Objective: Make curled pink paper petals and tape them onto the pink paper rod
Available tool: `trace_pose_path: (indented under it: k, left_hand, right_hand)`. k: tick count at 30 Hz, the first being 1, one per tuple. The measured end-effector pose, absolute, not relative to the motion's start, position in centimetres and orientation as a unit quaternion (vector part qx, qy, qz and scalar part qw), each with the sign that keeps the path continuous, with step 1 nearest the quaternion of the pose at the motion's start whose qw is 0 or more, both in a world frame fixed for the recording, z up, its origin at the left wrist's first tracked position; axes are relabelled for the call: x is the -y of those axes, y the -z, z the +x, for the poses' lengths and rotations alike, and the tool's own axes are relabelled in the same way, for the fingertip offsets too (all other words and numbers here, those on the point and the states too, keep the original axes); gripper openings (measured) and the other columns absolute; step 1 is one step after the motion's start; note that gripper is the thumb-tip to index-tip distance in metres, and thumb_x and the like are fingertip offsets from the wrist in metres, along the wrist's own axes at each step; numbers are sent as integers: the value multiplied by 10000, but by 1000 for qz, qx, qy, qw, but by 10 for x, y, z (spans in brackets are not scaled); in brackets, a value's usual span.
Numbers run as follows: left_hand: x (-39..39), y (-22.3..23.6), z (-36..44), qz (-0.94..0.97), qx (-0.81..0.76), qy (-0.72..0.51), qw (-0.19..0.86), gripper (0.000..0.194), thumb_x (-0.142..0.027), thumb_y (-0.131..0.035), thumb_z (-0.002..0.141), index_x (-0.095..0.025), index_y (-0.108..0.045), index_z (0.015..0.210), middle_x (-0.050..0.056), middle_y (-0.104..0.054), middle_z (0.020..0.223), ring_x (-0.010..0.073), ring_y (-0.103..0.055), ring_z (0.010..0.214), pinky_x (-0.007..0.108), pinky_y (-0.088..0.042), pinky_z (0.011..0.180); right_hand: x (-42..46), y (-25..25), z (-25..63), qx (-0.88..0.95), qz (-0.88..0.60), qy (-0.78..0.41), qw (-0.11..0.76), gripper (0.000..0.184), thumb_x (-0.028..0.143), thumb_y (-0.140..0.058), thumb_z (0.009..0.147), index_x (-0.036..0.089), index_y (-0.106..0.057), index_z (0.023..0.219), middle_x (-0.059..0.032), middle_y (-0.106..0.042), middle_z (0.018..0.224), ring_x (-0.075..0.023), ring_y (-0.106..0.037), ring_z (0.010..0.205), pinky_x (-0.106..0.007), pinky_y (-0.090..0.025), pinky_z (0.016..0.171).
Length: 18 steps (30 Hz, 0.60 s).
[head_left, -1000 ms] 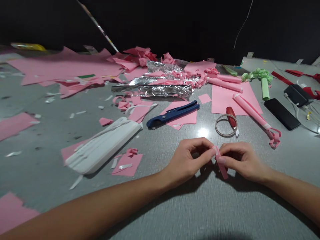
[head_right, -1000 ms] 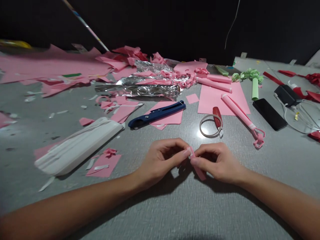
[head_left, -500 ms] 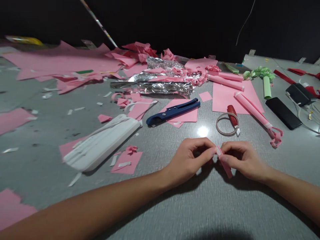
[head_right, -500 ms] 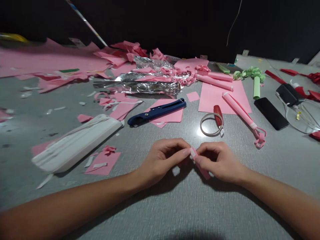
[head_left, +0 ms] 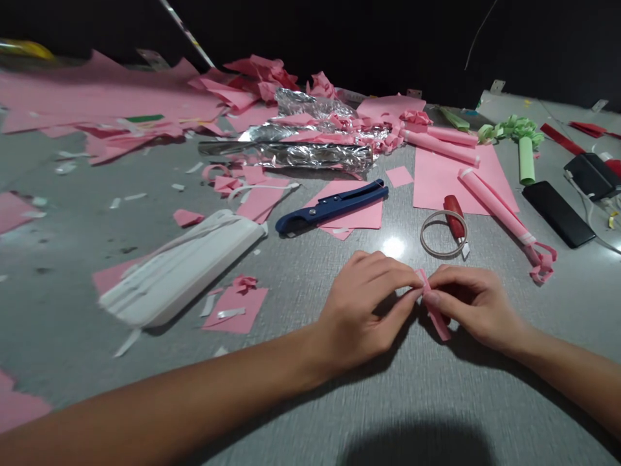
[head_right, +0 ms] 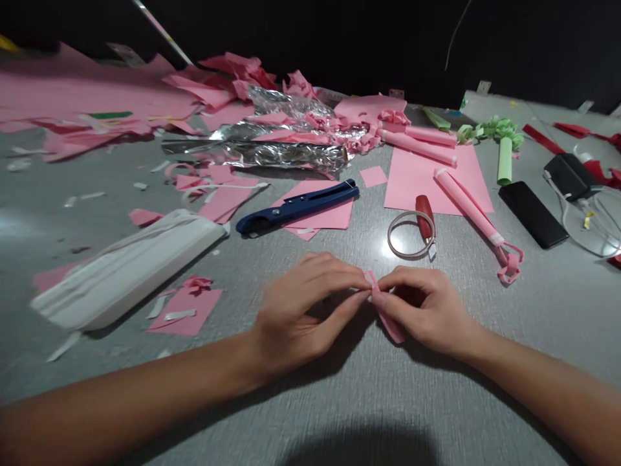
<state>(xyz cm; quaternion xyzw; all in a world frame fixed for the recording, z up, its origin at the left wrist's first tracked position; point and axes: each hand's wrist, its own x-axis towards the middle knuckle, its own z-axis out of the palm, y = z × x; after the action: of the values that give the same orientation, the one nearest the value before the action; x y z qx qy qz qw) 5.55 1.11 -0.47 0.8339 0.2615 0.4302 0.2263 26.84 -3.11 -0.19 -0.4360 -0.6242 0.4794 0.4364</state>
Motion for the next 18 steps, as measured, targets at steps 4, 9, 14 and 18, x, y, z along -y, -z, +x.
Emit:
trace_pose_path:
  k: [4, 9, 14, 18]
  left_hand:
    - [-11, 5, 56, 826, -275, -431, 237, 87, -143, -682, 1033, -225, -706, 1016, -13, -838, 938, 179, -777, 807, 387, -476, 804]
    - [-10, 5, 56, 824, -273, -436, 236, 87, -150, -675, 1031, -220, -721, 1005, -4, -845, 915, 171, -780, 766, 379, -492, 784]
    - [-9, 5, 56, 820, -274, -435, 251, 104, -173, -673, 1042, -234, -710, 966, -10, -836, 874, 174, -776, 741, 387, -523, 788]
    - [-9, 5, 57, 816, -269, -441, 258, 95, -160, -697, 1025, -223, -713, 955, -11, -826, 859, 169, -769, 735, 380, -521, 780]
  right_hand:
    - [32, 1, 267, 658, -431, -428, 445, 163, 240, -724, 1043, 184, -818, 922, -22, -732, 765, -143, -655, 648, -277, -532, 625]
    - [36, -1, 265, 694, -428, -365, 449, 195, 237, -691, 1075, 193, -800, 919, -15, -724, 732, -148, -647, 629, -286, -519, 611]
    - [39, -3, 264, 726, -418, -332, 433, 191, 205, -647, 1091, 193, -770, 946, -10, -721, 717, -149, -645, 629, -287, -520, 616]
    - [39, -2, 263, 730, -412, -331, 433, 174, 185, -647, 1092, 190, -760, 958, 4, -708, 701, -145, -640, 633, -286, -520, 631]
